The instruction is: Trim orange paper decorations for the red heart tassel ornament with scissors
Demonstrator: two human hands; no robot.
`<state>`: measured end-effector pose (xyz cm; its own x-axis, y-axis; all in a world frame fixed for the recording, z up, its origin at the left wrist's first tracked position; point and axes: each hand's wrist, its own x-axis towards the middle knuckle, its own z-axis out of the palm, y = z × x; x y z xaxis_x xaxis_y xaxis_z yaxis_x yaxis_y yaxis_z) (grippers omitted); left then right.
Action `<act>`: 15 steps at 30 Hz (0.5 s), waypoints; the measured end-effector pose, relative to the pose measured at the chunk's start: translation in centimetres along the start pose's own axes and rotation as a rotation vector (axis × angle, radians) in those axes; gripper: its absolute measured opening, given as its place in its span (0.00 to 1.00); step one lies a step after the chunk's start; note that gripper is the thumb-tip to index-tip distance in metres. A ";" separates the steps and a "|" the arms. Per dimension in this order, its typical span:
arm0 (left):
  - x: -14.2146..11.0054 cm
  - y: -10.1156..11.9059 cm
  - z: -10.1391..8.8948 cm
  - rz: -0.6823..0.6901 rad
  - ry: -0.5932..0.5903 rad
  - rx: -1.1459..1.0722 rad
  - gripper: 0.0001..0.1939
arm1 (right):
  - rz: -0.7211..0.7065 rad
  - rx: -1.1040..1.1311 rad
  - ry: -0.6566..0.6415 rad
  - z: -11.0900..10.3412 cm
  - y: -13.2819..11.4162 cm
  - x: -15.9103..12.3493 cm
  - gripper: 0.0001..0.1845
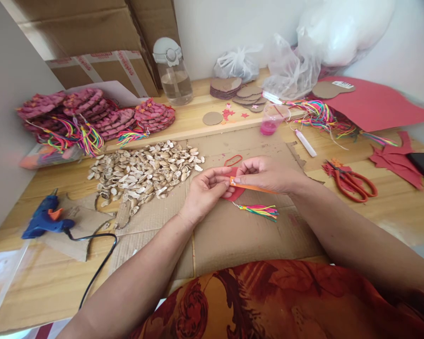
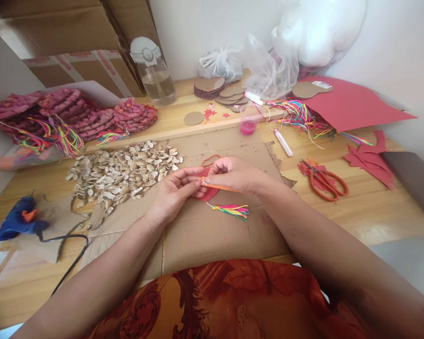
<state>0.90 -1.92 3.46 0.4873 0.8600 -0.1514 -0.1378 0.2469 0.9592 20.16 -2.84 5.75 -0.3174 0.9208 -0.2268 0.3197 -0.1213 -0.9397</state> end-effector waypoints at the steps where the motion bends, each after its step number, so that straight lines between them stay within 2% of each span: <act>1: 0.0 0.0 0.0 0.000 0.003 0.003 0.19 | 0.004 -0.019 0.005 0.0 0.0 0.0 0.17; 5: -0.1 0.0 0.1 0.013 0.013 0.026 0.19 | -0.008 -0.065 0.010 0.0 0.0 0.0 0.19; 15: -0.2 0.2 0.3 0.017 0.022 0.116 0.20 | -0.034 -0.075 -0.025 0.4 0.5 0.2 0.14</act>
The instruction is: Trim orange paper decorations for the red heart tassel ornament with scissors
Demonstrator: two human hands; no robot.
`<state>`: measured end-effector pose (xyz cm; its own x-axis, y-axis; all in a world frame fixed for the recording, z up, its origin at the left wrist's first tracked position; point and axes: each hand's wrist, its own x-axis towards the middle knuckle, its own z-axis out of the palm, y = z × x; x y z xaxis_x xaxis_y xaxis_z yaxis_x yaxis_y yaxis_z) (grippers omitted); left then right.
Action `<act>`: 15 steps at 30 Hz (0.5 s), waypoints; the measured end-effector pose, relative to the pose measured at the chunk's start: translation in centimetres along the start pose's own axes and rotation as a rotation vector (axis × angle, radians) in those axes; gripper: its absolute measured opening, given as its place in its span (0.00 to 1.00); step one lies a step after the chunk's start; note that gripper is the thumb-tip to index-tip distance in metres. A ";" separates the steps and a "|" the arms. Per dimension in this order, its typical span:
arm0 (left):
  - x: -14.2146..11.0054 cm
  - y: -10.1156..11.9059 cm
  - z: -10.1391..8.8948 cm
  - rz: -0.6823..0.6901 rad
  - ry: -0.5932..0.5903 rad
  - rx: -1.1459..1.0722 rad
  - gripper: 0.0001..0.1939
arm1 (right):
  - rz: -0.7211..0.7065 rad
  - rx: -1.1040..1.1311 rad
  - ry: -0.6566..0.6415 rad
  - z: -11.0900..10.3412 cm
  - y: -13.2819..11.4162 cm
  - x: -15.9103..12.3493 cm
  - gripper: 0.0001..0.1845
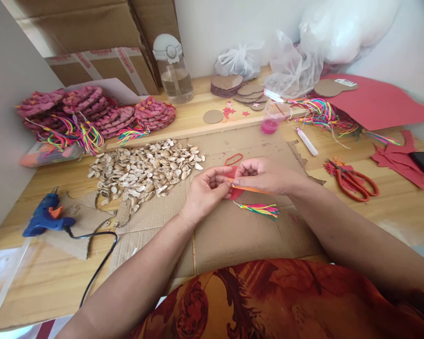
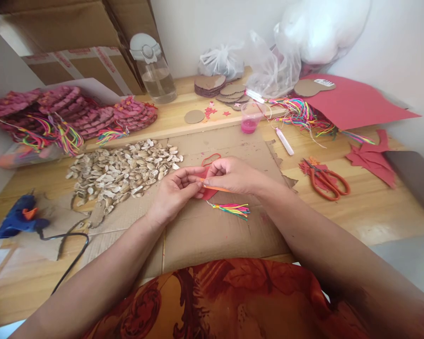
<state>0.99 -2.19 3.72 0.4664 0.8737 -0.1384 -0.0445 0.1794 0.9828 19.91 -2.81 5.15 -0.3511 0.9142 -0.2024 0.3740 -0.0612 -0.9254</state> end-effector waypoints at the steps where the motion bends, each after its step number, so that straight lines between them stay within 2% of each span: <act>1: 0.0 -0.1 0.0 0.007 0.007 0.009 0.20 | -0.006 -0.009 0.004 -0.1 0.0 -0.1 0.15; 6: 0.3 -0.4 -0.4 0.020 0.059 0.034 0.20 | -0.054 -0.086 -0.068 -0.7 -0.5 -0.5 0.19; 10: 0.3 -0.4 -0.4 0.014 0.058 0.050 0.20 | -0.013 -0.117 -0.141 -0.6 -0.8 -0.6 0.21; 15: 0.2 -0.2 -0.3 0.004 0.069 0.082 0.19 | 0.028 -0.161 -0.147 -0.6 -0.4 -0.5 0.24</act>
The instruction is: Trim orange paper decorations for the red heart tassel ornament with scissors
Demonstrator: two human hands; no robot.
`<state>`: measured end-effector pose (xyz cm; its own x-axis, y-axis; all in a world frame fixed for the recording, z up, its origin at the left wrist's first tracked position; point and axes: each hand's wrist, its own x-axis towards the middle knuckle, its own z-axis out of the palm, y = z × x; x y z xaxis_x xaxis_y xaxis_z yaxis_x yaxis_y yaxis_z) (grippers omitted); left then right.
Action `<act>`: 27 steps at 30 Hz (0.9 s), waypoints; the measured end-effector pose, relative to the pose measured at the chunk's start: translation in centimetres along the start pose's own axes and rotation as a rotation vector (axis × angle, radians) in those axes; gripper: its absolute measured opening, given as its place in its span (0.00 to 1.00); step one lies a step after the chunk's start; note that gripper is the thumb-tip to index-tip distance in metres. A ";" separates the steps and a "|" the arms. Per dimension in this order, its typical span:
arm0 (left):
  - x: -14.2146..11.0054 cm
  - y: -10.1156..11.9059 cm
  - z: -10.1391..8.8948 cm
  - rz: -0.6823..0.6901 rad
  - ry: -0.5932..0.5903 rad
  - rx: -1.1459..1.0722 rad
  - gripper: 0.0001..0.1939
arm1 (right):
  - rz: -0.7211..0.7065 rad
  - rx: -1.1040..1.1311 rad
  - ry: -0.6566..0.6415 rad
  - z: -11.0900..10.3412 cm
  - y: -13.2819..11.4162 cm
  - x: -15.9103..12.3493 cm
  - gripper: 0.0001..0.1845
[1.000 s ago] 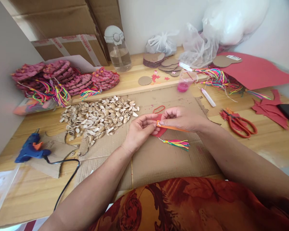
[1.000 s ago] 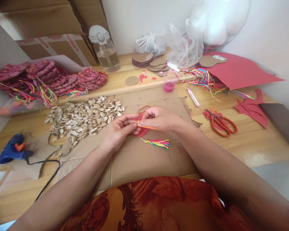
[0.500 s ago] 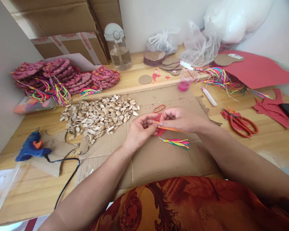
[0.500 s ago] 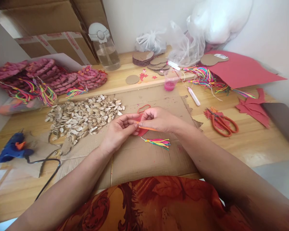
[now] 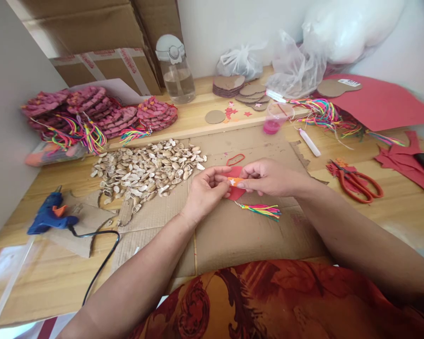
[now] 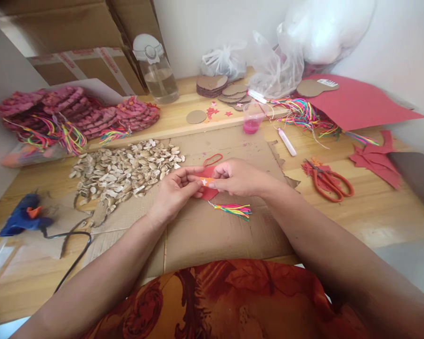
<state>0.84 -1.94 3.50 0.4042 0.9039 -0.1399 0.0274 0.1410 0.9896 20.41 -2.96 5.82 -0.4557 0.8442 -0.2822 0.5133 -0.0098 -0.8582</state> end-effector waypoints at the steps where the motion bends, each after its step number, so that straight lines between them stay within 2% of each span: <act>1: 0.0 0.0 0.0 0.000 0.000 0.003 0.19 | 0.002 -0.006 0.002 0.0 0.1 0.0 0.25; 10: 0.1 -0.1 0.1 0.022 -0.017 0.006 0.19 | -0.058 0.029 0.003 0.1 -0.3 0.0 0.25; 20: -0.2 0.4 0.1 -0.022 -0.067 -0.024 0.21 | -0.053 0.020 0.019 0.1 -0.3 0.1 0.23; 24: 0.0 0.3 -0.1 -0.010 -0.011 -0.011 0.16 | -0.027 0.039 0.034 0.0 -0.4 0.1 0.20; 27: 0.2 0.3 -0.3 -0.001 0.030 -0.019 0.18 | -0.019 0.015 0.049 -0.1 -0.4 0.0 0.18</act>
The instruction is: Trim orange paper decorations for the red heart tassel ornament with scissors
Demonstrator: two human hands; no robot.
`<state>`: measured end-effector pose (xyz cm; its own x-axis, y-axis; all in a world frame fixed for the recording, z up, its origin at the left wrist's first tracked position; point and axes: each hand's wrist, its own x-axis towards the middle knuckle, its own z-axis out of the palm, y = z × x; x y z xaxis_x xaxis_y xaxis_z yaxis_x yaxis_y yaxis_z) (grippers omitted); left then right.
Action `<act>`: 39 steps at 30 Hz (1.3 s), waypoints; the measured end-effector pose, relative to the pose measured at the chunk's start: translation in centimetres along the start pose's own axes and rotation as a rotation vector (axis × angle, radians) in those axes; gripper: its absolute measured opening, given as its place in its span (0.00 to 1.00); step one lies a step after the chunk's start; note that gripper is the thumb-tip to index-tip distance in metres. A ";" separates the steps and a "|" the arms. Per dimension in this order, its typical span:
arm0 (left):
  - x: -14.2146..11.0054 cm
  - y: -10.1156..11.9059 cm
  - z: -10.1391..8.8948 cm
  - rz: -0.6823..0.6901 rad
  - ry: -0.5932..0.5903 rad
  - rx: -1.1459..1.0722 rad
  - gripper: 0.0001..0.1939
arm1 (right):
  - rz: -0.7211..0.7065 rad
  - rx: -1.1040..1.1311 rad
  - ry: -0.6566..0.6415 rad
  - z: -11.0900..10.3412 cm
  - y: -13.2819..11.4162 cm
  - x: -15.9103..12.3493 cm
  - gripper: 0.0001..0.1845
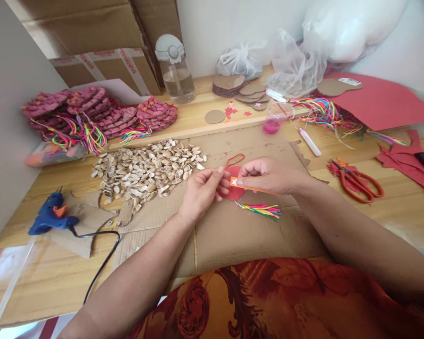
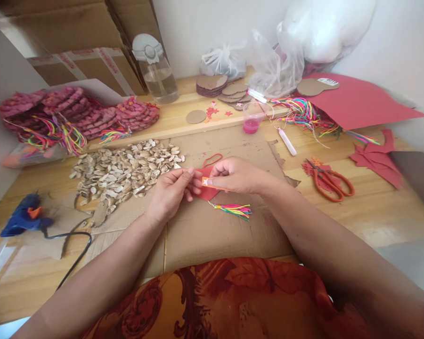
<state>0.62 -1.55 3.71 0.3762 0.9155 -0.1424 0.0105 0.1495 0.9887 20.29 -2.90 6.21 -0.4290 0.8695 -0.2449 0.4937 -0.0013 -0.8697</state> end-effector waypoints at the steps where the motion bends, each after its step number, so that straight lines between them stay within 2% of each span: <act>1: 0.0 0.0 -0.1 -0.001 0.003 -0.005 0.18 | -0.004 -0.009 0.000 0.0 0.0 0.0 0.18; 12: 0.0 0.2 -0.2 -0.061 -0.053 0.012 0.15 | 0.034 -0.031 -0.019 -0.3 -0.3 -0.3 0.15; 19: -0.3 0.3 -0.3 -0.137 -0.168 -0.001 0.10 | 0.010 0.036 -0.068 -0.2 -0.7 -0.4 0.17; 27: -0.4 0.5 -0.2 -0.166 -0.190 0.041 0.08 | -0.025 0.050 -0.085 0.0 -0.4 -0.2 0.16; 29: -0.3 0.4 -0.2 -0.156 -0.185 0.030 0.08 | -0.038 0.067 -0.093 0.0 -0.5 -0.3 0.15; 34: 0.0 0.2 -0.3 -0.112 -0.141 -0.011 0.18 | -0.017 -0.011 -0.025 -0.3 -0.6 -0.5 0.13; 39: 0.0 0.1 -0.2 -0.110 -0.192 -0.058 0.16 | 0.007 -0.010 -0.037 -0.3 -0.6 -0.5 0.15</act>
<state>0.38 -1.49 3.76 0.5456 0.8053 -0.2318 0.0096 0.2706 0.9626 20.44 -3.21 7.04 -0.4532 0.8505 -0.2668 0.5038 -0.0025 -0.8638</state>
